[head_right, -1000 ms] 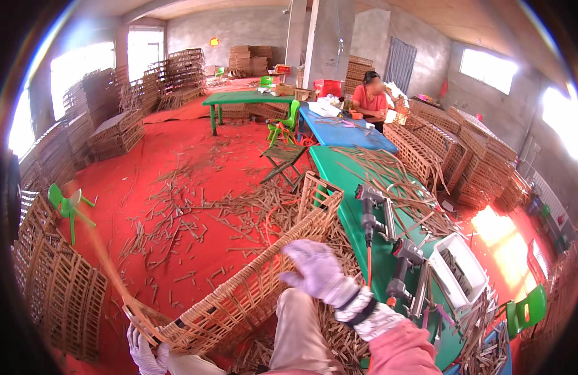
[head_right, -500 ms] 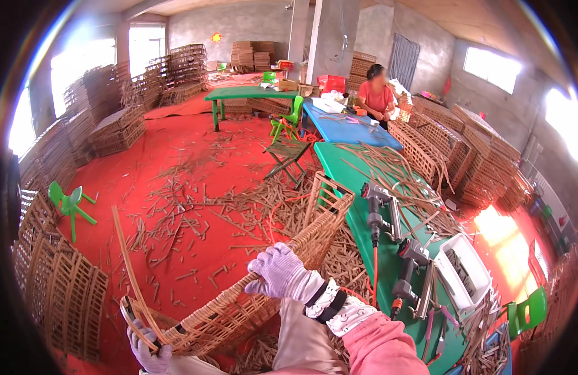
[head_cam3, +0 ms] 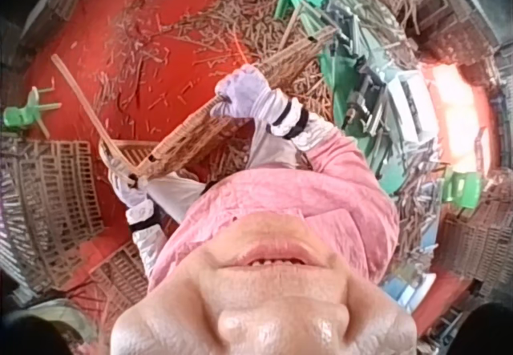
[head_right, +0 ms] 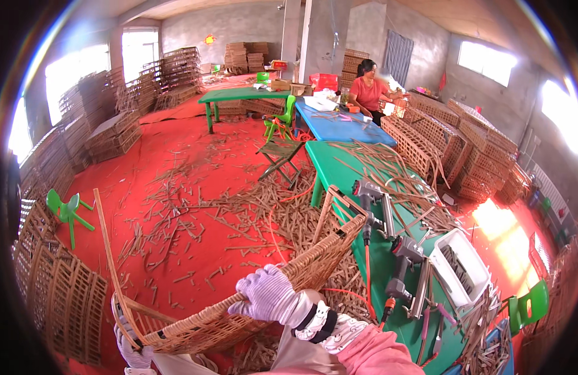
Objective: The recorder is weaving bamboo strips onto a wooden frame and securing them with a staple gun and scissors.
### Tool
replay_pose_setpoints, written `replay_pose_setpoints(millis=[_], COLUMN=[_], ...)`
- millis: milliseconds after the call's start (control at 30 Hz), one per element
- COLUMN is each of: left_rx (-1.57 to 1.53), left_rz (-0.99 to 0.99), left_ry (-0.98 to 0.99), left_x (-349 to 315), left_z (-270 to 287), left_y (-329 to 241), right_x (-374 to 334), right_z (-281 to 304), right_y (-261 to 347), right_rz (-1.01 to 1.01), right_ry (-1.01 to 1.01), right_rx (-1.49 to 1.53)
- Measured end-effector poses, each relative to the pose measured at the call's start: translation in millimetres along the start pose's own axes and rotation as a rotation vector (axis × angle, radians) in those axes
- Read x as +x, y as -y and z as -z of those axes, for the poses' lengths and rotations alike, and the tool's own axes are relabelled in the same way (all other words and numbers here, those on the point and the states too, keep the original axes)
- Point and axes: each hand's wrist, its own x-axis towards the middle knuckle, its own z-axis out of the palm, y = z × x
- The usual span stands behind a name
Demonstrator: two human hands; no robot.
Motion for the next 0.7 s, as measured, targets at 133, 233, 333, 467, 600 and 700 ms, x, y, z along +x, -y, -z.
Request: replay_pose_setpoints(millis=[133,233,333,467,600,700], left_rx=[-0.026,0.024,0.007,-0.089,-0.01,-0.178], left_rz=[-0.064,0.092,0.114,0.125,0.146,0.211], left_ry=[-0.004,0.015,0.01,0.036,0.097,0.052], left_x=[24,18,0,24,5,-3], left_z=[3,1,-2,-3,-9,-16], left_y=[-12,-15,7,-9,24,36], right_x=[6,9,8,6,1,5], right_z=[-4,-5,-3,0,3,11], right_y=[-9,-14,-16,-13,-13,-13], right_rz=[0.006,0.049,0.054,0.06,0.059,0.029], right_ry=[-0.022,-0.077,-0.033,0.019,0.091,0.142], right_rx=[0.054,0.057,0.078,0.091,0.168,0.146])
